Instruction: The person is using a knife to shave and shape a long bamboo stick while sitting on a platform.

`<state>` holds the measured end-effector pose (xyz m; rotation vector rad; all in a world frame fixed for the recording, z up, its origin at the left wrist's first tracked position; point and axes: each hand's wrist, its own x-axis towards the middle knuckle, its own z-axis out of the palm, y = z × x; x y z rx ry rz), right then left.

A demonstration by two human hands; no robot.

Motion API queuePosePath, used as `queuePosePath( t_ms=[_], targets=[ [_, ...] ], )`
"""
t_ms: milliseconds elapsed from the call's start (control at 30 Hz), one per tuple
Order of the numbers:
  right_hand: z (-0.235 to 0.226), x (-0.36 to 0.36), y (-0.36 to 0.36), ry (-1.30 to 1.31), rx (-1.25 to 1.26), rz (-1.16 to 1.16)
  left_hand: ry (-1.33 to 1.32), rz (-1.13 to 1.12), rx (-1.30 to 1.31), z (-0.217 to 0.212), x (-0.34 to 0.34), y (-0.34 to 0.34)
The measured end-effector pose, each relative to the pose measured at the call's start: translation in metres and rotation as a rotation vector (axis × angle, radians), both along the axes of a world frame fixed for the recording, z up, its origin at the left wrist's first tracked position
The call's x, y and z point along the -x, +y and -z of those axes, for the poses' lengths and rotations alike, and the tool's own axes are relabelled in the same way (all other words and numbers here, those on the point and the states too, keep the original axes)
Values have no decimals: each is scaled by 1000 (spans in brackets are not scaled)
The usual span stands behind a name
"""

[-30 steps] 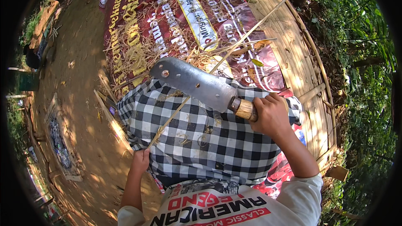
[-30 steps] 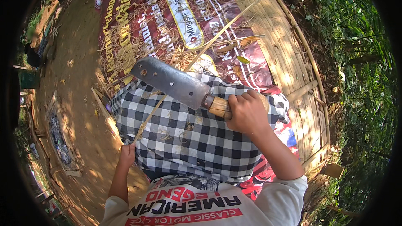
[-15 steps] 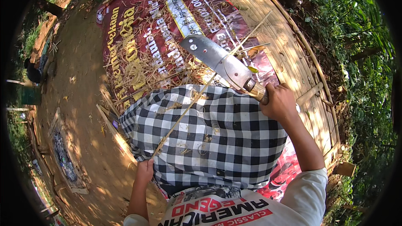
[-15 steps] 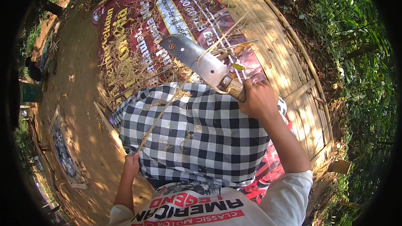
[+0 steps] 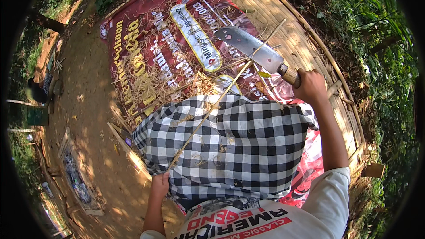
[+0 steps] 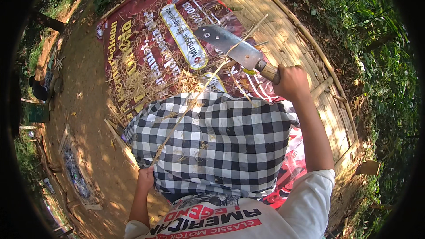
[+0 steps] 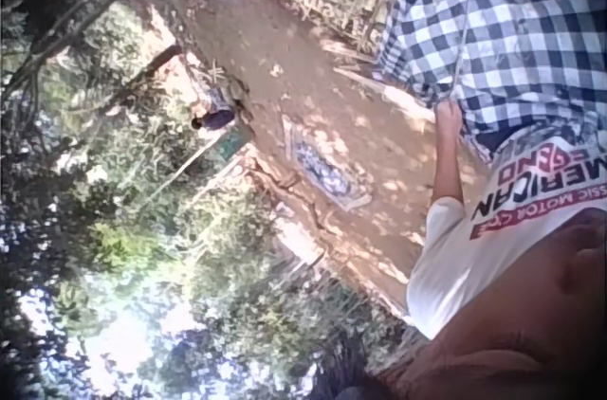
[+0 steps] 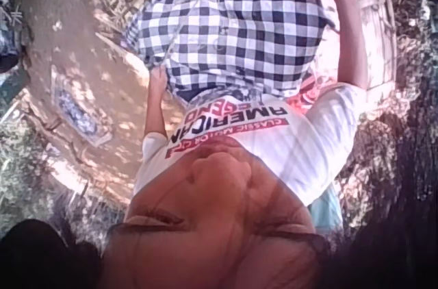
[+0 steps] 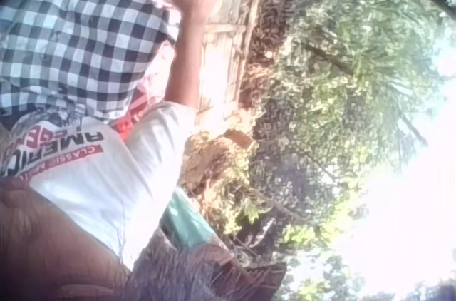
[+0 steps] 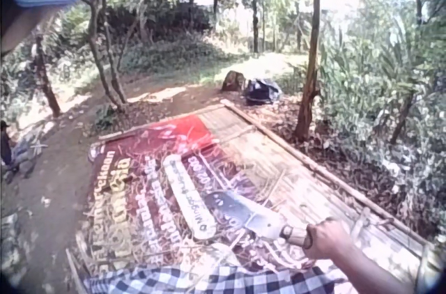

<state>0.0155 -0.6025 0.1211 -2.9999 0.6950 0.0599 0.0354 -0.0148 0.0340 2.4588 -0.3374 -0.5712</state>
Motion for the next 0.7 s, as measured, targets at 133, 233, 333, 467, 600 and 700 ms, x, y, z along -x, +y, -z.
queuePosePath(
  t_ms=[133,233,333,467,600,700],
  targets=[
    [1,5,25,-65,-17,-44,-35,16,-10,0,3,6],
    [8,9,48,-105,-68,-182,20,-17,-5,1,3,6],
    [19,16,82,-128,-100,-433,70,-50,1,6,1,10],
    [23,10,88,-131,10,-615,68,-35,38,5,0,14],
    [25,12,10,-288,7,-247,93,-53,32,1,2,12],
    [19,27,-29,-188,101,15,68,-23,1,4,-3,0]
  ],
)
